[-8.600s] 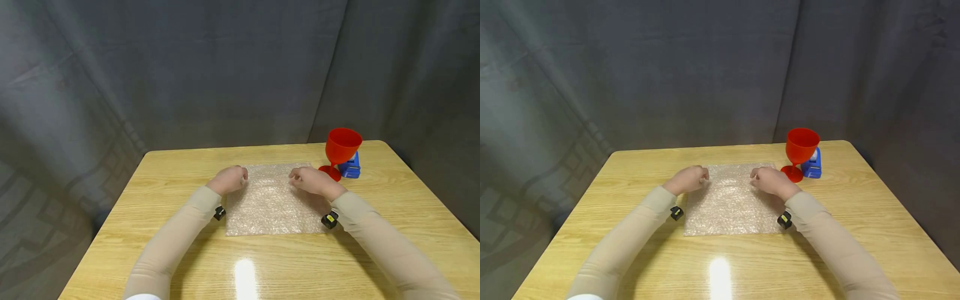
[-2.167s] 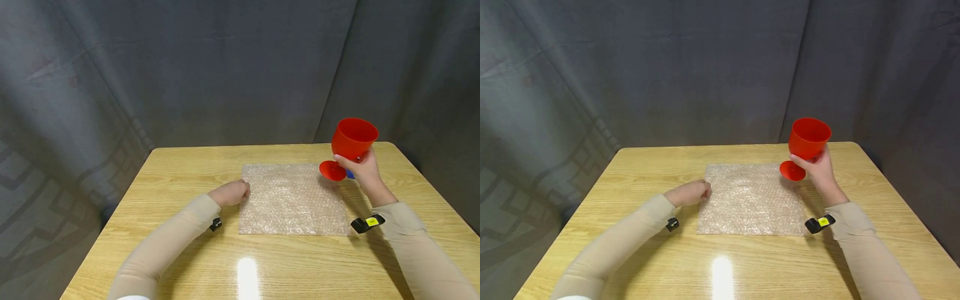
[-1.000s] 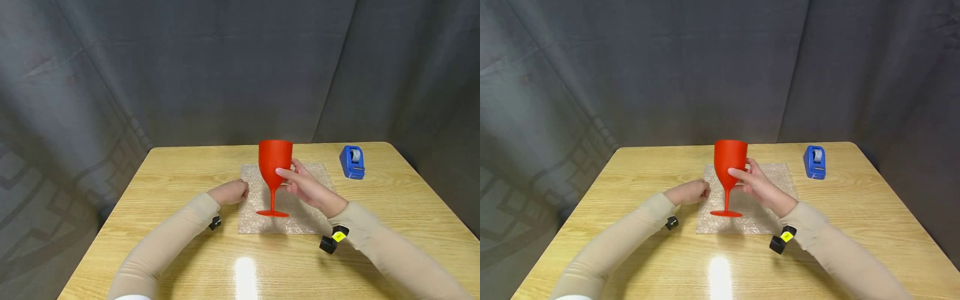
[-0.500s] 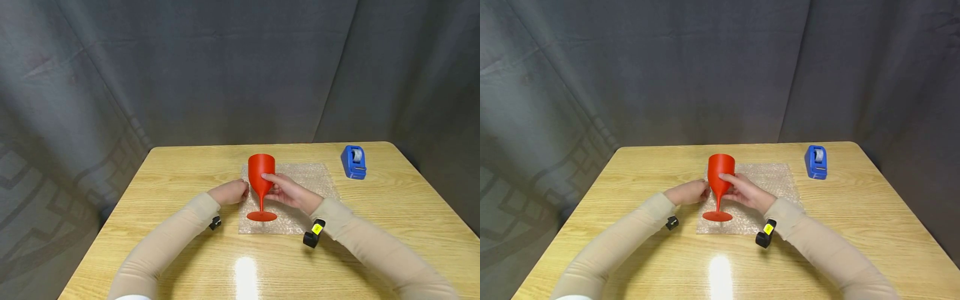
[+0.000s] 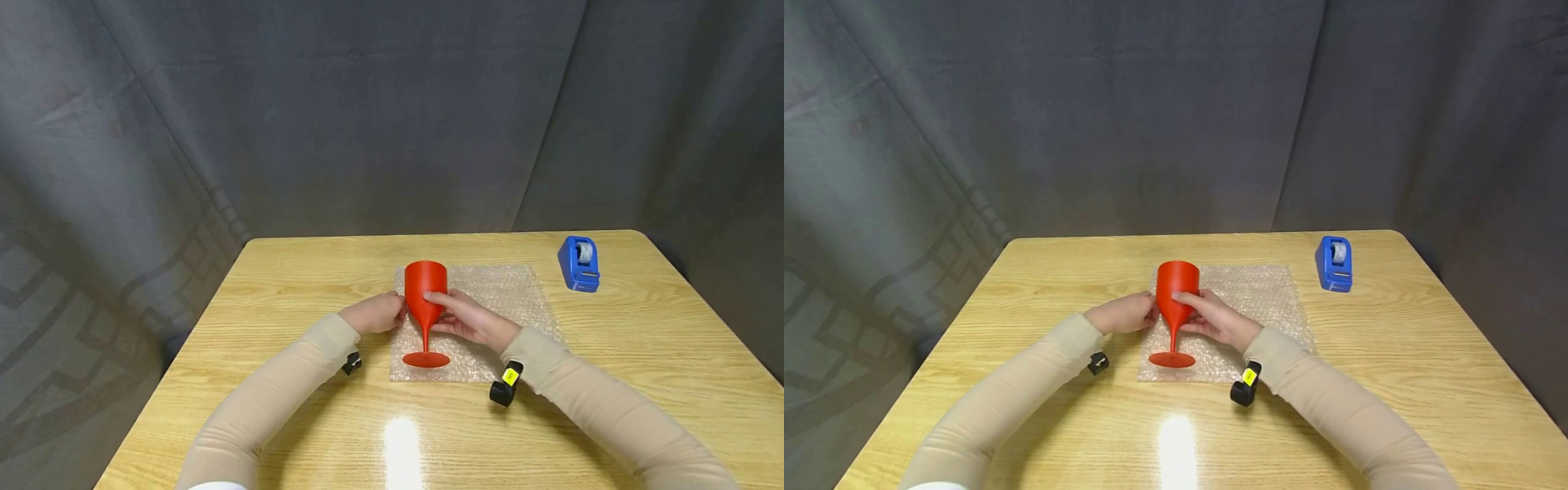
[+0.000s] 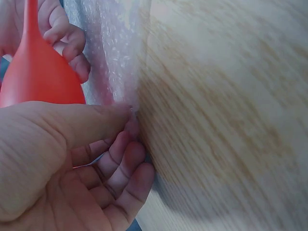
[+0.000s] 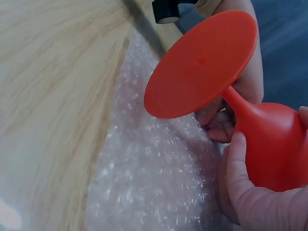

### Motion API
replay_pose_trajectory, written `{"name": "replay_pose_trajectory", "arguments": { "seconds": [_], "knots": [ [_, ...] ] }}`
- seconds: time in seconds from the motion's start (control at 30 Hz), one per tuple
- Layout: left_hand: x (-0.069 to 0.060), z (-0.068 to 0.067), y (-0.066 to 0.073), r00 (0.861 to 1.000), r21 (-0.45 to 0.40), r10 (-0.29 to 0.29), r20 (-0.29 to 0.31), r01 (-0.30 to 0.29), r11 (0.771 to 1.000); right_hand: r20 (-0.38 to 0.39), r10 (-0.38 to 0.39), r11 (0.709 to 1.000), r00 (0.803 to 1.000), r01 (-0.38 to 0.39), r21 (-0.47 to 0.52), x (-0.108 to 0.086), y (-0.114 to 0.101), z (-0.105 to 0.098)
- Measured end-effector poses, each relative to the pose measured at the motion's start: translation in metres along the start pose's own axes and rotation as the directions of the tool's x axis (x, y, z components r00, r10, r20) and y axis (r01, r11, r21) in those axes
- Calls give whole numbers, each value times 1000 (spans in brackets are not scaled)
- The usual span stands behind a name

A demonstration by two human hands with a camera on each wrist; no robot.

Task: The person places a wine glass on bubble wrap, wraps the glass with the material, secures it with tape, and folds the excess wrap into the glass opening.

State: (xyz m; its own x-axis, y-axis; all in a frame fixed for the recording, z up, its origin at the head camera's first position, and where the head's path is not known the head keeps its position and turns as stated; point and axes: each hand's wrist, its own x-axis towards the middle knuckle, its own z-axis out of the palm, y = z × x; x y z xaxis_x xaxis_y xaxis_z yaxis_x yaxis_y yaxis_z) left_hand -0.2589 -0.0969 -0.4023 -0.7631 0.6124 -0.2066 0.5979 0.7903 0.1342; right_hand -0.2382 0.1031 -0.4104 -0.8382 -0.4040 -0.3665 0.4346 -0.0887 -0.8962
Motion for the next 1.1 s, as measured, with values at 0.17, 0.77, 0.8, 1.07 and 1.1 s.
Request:
{"name": "replay_pose_trajectory", "arguments": {
  "seconds": [0.17,0.77,0.8,1.07,1.1],
  "knots": [
    [0,0,1,1000,-2,-3,1,3,1000,-25,5,1000,1000,-6,-21,1,1,1],
    [-3,-3,3,1000,0,-20,9,20,1000,-119,13,993,993,-27,-117,5,-1,8],
    [-3,-3,3,1000,1,-20,9,20,1000,-123,11,992,992,-26,-124,6,-2,8],
    [-2,-2,2,1000,1,-18,7,18,1000,-144,14,989,989,-35,-147,6,-4,12],
    [-2,-2,2,1000,0,-19,7,19,1000,-141,13,989,990,-34,-146,6,-4,13]
  ]
}}
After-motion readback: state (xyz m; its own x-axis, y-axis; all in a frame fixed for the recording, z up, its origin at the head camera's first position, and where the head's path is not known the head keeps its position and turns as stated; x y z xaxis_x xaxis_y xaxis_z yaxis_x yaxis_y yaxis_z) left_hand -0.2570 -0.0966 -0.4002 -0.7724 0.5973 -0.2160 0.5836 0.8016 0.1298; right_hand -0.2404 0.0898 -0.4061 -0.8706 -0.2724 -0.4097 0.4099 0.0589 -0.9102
